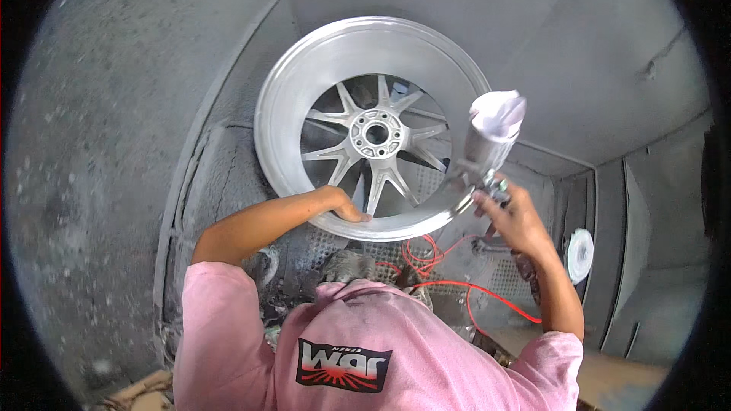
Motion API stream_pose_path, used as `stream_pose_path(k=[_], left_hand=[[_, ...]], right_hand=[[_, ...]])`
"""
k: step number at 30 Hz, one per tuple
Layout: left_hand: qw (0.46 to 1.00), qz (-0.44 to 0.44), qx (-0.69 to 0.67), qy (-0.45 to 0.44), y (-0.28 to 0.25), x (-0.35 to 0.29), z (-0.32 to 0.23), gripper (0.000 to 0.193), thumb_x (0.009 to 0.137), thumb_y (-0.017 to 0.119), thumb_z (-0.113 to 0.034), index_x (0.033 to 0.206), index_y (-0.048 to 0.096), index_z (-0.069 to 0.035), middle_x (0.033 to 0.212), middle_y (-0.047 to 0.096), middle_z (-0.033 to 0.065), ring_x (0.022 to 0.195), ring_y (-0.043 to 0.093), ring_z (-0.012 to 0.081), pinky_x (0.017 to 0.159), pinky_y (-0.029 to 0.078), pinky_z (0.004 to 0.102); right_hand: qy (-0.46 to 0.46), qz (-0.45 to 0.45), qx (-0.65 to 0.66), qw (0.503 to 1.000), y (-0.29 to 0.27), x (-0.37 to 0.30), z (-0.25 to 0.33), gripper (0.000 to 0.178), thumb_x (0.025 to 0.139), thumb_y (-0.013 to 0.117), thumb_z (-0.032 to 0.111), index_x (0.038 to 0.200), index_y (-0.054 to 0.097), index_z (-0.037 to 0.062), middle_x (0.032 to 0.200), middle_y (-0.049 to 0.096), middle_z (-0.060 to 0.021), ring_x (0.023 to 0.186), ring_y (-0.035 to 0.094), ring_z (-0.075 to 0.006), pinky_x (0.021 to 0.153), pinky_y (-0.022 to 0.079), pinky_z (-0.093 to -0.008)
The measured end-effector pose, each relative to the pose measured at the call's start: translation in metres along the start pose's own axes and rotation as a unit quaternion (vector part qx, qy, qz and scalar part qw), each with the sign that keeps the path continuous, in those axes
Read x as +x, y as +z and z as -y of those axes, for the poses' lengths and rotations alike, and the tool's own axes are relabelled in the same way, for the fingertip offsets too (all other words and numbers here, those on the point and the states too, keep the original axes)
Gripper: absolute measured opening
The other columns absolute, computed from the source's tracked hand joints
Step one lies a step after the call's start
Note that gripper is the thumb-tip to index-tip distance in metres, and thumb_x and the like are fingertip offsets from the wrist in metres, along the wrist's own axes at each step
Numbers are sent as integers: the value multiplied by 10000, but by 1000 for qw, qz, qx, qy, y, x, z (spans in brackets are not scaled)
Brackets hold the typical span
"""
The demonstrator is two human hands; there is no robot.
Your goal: Spray painting a car rim with silver paint using a spray gun.
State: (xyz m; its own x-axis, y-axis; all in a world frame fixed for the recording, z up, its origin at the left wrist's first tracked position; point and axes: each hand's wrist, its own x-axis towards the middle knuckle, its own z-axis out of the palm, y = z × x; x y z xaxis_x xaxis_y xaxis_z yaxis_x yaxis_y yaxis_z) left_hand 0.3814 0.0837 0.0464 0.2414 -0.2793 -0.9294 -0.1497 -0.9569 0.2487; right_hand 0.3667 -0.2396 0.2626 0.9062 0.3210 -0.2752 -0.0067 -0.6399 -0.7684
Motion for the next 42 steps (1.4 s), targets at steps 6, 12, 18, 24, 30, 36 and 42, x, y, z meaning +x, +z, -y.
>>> stream_pose_path(k=[6,12,18,24,30,36,42], left_hand=[[997,33,75,-1,-6,-3,39,1131,865,197,-891,1500,384,26,1591,308,257,1499,261,388,1218,238,433],[998,-52,7,19,0,-110,43,1152,846,232,-910,1356,560,70,1423,513,298,1374,451,416,1141,359,465],[905,-368,113,180,41,-155,51,882,785,635,-758,1152,702,42,1049,708,253,1030,674,396,945,502,472],[868,-452,161,126,65,-126,60,424,792,770,-405,940,689,-16,849,704,181,835,700,360,794,552,445],[843,-490,195,105,74,-117,16,371,787,773,-364,904,686,-23,846,694,169,819,698,359,782,556,459],[854,-486,138,123,64,-78,-86,310,833,742,-344,905,698,-46,904,678,161,843,665,353,777,545,455],[827,-444,-139,316,-13,45,-161,544,860,646,-559,929,724,-24,949,703,203,860,683,435,821,549,499]], right_hand=[[-25,-195,-44,980,-17,81,0,356,982,651,259,1161,619,-47,714,652,-100,601,622,-152,497,540,-347],[-63,-257,1,964,-10,177,22,393,965,670,297,1139,619,-52,762,675,-116,671,695,-194,511,582,-355],[-118,-190,85,971,21,240,58,389,983,656,331,1094,647,-42,865,688,-100,757,704,-180,532,577,-320],[-168,75,161,970,76,207,92,373,992,650,346,1054,645,-22,820,681,-80,626,653,-144,498,542,-281],[-159,219,127,954,54,104,69,352,994,652,345,1079,647,4,821,675,-43,611,600,-89,490,503,-240],[-92,210,95,969,-7,-1,16,318,980,675,290,1131,648,12,836,667,-20,664,598,-88,561,525,-259],[-75,26,162,984,-33,-82,-19,262,964,671,143,1169,649,-19,855,659,-32,714,608,-87,557,526,-263]])
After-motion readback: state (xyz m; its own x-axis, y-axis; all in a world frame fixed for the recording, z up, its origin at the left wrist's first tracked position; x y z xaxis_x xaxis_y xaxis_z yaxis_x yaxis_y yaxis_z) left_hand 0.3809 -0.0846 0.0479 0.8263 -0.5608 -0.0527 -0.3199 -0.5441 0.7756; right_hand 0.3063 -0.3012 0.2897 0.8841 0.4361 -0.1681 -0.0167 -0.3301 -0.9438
